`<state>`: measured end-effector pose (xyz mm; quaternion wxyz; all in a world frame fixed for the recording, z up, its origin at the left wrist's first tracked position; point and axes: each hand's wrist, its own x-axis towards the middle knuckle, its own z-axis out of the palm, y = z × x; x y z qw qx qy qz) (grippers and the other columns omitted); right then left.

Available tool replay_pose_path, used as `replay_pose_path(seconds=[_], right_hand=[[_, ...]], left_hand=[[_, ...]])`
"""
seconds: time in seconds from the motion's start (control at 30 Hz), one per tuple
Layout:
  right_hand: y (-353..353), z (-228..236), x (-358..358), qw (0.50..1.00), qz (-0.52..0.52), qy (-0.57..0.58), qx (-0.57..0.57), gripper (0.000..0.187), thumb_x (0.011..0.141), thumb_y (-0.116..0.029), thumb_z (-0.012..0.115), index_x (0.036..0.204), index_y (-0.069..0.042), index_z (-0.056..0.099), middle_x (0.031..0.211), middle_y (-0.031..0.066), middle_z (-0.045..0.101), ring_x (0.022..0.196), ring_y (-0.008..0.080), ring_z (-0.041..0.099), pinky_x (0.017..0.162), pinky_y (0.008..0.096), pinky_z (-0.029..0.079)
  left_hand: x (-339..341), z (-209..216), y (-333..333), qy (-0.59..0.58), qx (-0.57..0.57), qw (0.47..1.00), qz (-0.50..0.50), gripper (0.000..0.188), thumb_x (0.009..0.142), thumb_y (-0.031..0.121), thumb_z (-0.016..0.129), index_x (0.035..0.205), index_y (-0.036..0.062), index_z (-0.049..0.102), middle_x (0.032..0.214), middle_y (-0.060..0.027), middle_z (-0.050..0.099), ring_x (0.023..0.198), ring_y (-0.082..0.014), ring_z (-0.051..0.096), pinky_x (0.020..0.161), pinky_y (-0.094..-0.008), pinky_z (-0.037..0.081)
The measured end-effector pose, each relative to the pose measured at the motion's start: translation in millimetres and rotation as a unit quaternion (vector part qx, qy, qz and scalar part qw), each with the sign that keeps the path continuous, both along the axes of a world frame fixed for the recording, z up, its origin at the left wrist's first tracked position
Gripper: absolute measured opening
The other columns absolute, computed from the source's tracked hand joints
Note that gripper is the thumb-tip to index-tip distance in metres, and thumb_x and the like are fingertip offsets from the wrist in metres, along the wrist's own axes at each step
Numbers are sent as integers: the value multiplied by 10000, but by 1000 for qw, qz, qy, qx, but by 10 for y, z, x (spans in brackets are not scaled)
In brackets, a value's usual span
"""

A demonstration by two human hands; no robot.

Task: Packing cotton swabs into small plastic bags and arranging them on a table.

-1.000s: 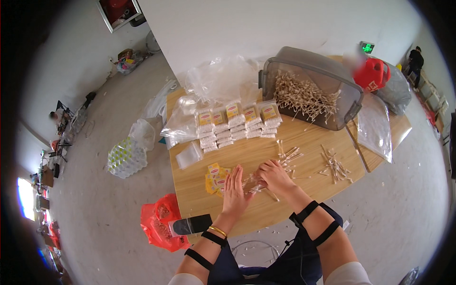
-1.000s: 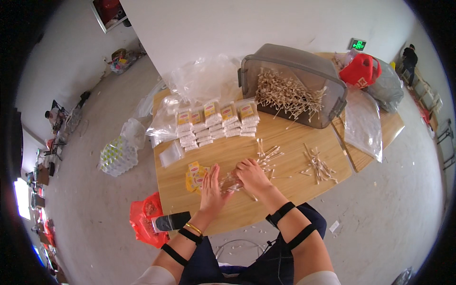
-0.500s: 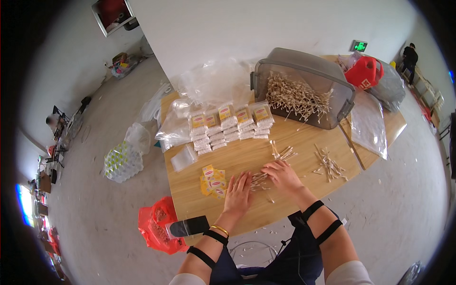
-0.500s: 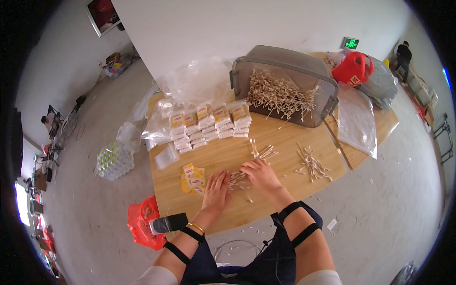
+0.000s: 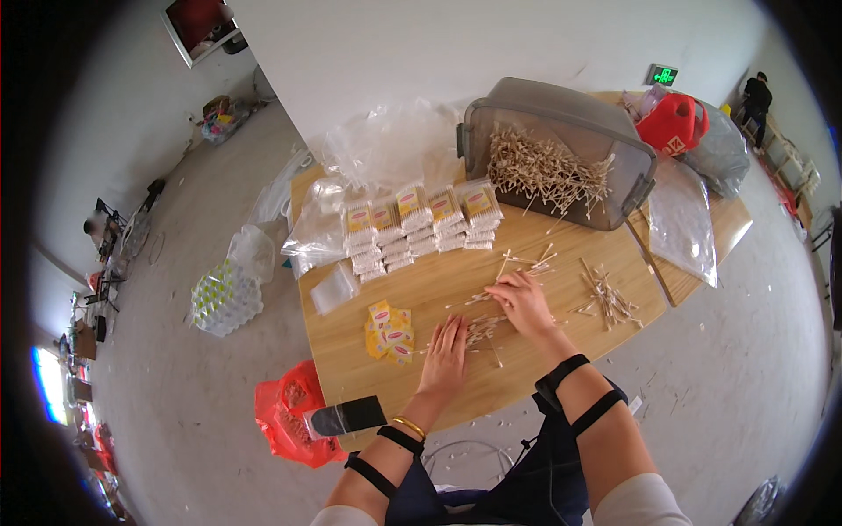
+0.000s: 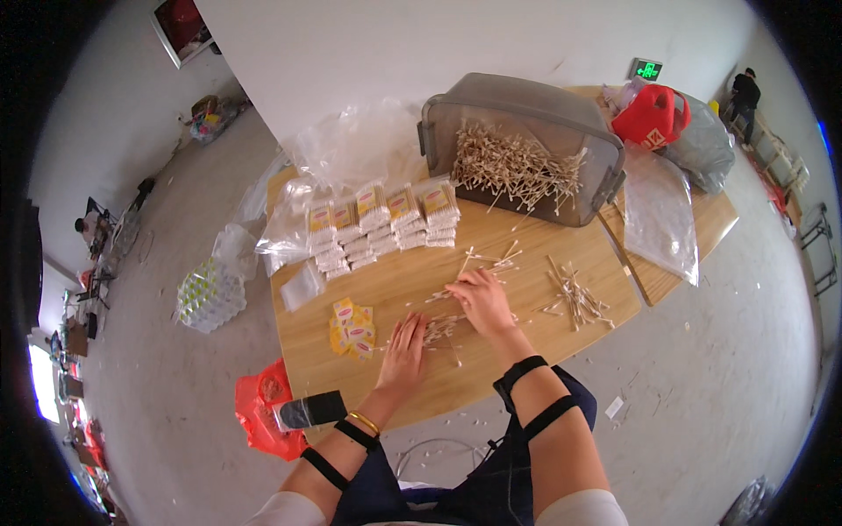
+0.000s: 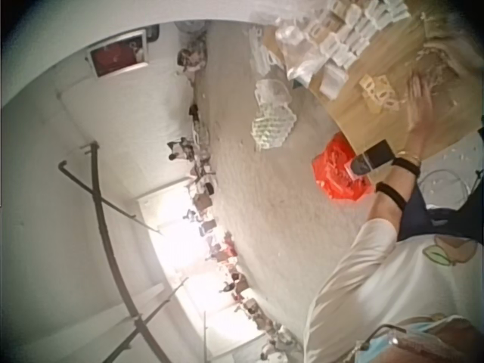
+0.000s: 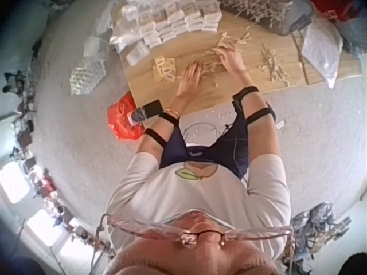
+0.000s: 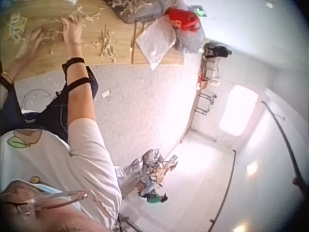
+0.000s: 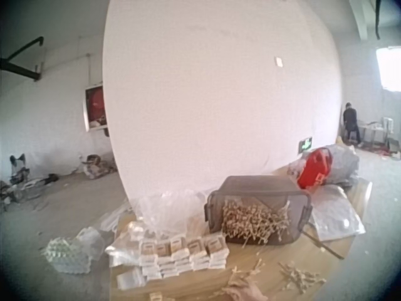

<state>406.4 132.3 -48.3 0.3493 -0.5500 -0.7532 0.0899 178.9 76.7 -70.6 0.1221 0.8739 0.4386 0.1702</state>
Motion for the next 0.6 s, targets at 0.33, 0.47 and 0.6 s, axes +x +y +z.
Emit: replay_pose_path(seconds=[0.33,0.47,0.6], right_hand=[[-273,352,-254,999,28,25,0,230,829,-133,743,1059,-134,748,1106,35,660,1091,305,574,958,414,467],[-709,241,5,995,-47,24,-86,453,773,-200,803,1201,-132,673,1181,70,624,1156,325,542,982,438,447],[-1069,388,-173,991,-63,-39,-114,624,748,-233,827,1309,-122,577,1274,102,569,1208,330,504,1017,455,413]], left_hand=[[-346,436,-168,-120,-88,987,63,971,792,109,703,1580,-3,148,1603,-230,248,1519,-392,197,1250,-541,143],[-481,335,-179,-74,-55,994,63,1062,777,205,799,1591,23,141,1625,-206,238,1534,-371,177,1249,-543,138],[-308,308,76,-56,-41,996,55,1091,769,246,824,1595,36,143,1633,-189,244,1533,-366,193,1250,-543,138]])
